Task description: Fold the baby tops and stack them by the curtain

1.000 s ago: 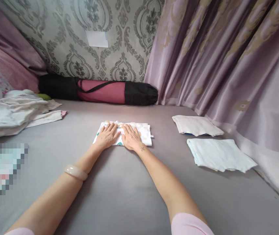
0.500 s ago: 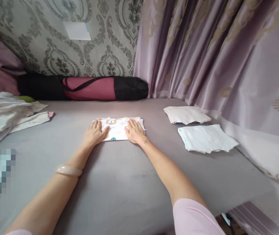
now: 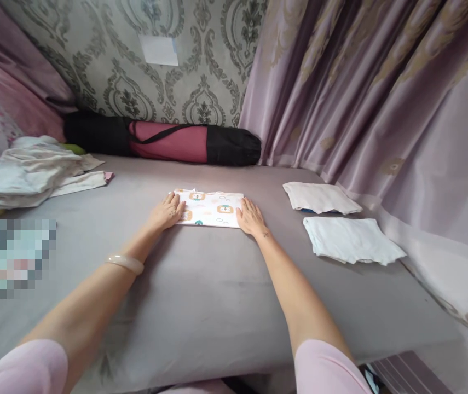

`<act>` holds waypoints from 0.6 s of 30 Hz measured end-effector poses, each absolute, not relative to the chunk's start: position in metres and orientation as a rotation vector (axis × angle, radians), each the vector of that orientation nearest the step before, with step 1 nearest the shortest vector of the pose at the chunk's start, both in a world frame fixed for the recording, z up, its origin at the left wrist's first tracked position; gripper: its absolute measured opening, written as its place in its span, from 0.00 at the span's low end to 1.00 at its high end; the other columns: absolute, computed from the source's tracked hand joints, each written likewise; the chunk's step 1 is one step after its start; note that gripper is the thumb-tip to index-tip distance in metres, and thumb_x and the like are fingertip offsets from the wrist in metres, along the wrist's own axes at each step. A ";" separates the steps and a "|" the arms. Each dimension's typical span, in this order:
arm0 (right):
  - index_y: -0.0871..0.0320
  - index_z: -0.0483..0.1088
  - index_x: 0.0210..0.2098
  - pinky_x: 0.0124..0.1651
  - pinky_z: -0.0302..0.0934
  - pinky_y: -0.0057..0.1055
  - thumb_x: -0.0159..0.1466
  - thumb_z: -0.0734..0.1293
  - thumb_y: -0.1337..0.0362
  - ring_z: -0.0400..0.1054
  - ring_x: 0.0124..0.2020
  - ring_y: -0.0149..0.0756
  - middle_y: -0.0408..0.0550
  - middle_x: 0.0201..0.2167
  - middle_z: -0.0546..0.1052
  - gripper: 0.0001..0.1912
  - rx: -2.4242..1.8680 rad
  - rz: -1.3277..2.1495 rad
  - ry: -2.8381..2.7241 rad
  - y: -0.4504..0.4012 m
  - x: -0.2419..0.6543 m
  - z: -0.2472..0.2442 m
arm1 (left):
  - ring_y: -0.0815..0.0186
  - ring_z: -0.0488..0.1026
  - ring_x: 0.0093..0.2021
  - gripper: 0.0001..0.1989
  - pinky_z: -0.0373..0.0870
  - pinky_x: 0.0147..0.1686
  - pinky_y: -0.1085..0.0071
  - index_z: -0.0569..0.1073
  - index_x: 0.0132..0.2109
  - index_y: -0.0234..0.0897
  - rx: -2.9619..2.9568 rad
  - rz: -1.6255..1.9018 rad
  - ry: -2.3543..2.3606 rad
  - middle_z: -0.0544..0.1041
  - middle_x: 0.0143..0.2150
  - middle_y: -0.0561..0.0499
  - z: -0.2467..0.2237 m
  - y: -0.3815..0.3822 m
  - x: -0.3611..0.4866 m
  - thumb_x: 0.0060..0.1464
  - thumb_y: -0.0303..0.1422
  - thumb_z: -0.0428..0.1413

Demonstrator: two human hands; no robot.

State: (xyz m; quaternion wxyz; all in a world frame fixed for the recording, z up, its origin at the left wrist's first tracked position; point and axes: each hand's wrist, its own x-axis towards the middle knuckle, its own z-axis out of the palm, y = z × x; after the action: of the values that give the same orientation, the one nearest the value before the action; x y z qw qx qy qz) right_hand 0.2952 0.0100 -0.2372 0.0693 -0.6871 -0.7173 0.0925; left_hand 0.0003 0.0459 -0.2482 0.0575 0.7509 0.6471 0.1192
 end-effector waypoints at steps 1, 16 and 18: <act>0.67 0.46 0.71 0.72 0.35 0.43 0.72 0.45 0.57 0.40 0.73 0.43 0.56 0.73 0.47 0.32 -2.084 0.280 -2.150 0.009 0.299 -0.237 | 0.53 0.52 0.71 0.31 0.51 0.67 0.58 0.58 0.67 0.24 2.290 0.347 1.945 0.56 0.71 0.32 -0.248 0.044 -0.005 0.67 0.41 0.36; 0.71 0.44 0.71 0.72 0.30 0.39 0.72 0.44 0.54 0.35 0.73 0.42 0.57 0.73 0.44 0.35 -1.960 0.191 -2.259 0.020 0.258 -0.221 | 0.54 0.51 0.72 0.32 0.50 0.68 0.57 0.57 0.69 0.27 2.319 0.530 1.744 0.55 0.71 0.36 -0.262 0.020 -0.042 0.66 0.43 0.37; 0.71 0.45 0.71 0.72 0.30 0.39 0.72 0.43 0.54 0.34 0.74 0.42 0.56 0.73 0.44 0.35 -1.981 0.161 -2.256 0.027 0.258 -0.228 | 0.55 0.51 0.72 0.31 0.49 0.69 0.57 0.58 0.69 0.29 2.330 0.507 1.746 0.56 0.71 0.37 -0.263 0.019 -0.044 0.66 0.43 0.38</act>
State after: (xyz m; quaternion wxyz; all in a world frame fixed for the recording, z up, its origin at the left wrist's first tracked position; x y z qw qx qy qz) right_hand 0.2578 0.0267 -0.2278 0.0672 -0.6574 -0.7487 0.0533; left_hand -0.0438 0.0190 -0.2629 0.0931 0.7850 0.5881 0.1708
